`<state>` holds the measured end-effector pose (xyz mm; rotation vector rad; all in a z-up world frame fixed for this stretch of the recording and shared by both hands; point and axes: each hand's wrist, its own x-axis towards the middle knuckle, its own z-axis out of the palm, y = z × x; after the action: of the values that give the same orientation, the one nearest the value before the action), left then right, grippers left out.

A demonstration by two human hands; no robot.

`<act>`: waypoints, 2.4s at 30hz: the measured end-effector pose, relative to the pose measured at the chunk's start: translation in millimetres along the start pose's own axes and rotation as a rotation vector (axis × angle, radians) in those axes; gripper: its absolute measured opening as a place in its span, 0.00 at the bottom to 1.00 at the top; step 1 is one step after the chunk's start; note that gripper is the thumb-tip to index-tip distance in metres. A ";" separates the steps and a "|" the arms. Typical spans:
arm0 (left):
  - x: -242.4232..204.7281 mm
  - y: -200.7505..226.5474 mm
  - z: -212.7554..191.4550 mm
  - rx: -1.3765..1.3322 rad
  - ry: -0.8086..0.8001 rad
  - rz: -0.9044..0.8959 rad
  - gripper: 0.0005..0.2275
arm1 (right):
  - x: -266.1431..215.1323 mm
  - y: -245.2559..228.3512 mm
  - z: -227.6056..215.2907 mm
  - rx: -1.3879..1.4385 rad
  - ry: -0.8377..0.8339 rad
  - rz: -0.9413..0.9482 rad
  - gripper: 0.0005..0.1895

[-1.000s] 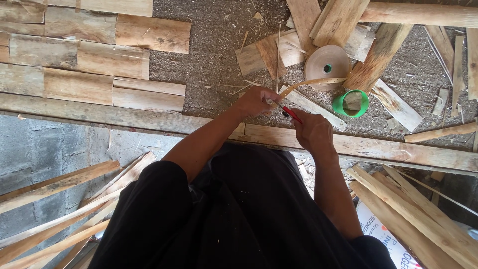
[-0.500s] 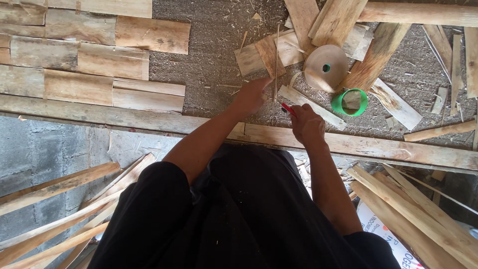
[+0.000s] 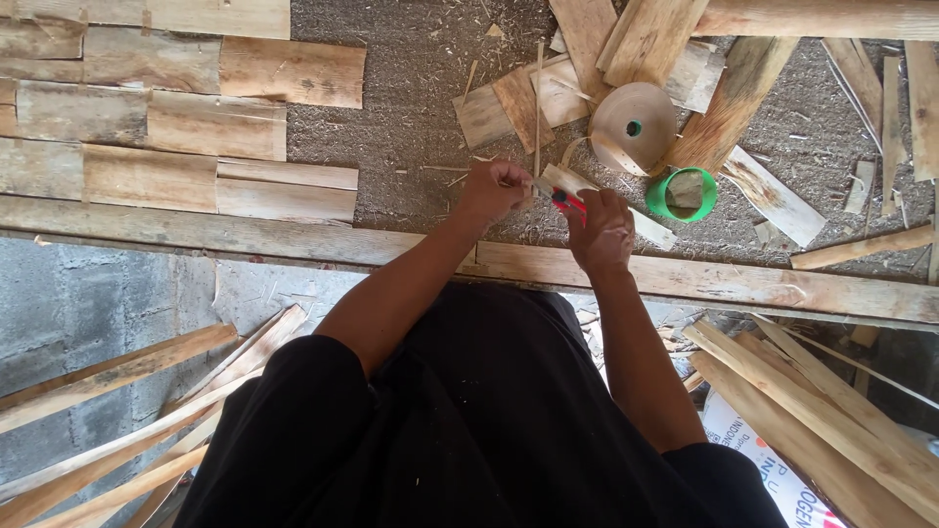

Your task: Lining wood planks and trimming them with a utility knife to create a paneled surface.

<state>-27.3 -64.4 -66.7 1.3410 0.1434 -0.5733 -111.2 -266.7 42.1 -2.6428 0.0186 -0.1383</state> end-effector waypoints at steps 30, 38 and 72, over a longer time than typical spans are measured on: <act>-95.2 50.9 19.3 0.658 0.051 0.206 0.06 | -19.9 108.3 -64.5 -0.149 0.407 0.230 0.08; -150.3 18.6 -48.4 0.634 0.322 0.058 0.08 | -7.1 112.5 -56.8 -0.104 0.164 0.207 0.53; -164.0 53.2 -188.6 0.371 0.428 0.127 0.07 | 167.2 -159.6 56.1 0.228 0.036 -0.244 0.42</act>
<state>-100.3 170.4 2.8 1.8102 0.3083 -0.2018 59.0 -106.1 84.7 -2.4061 -0.2914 -0.2542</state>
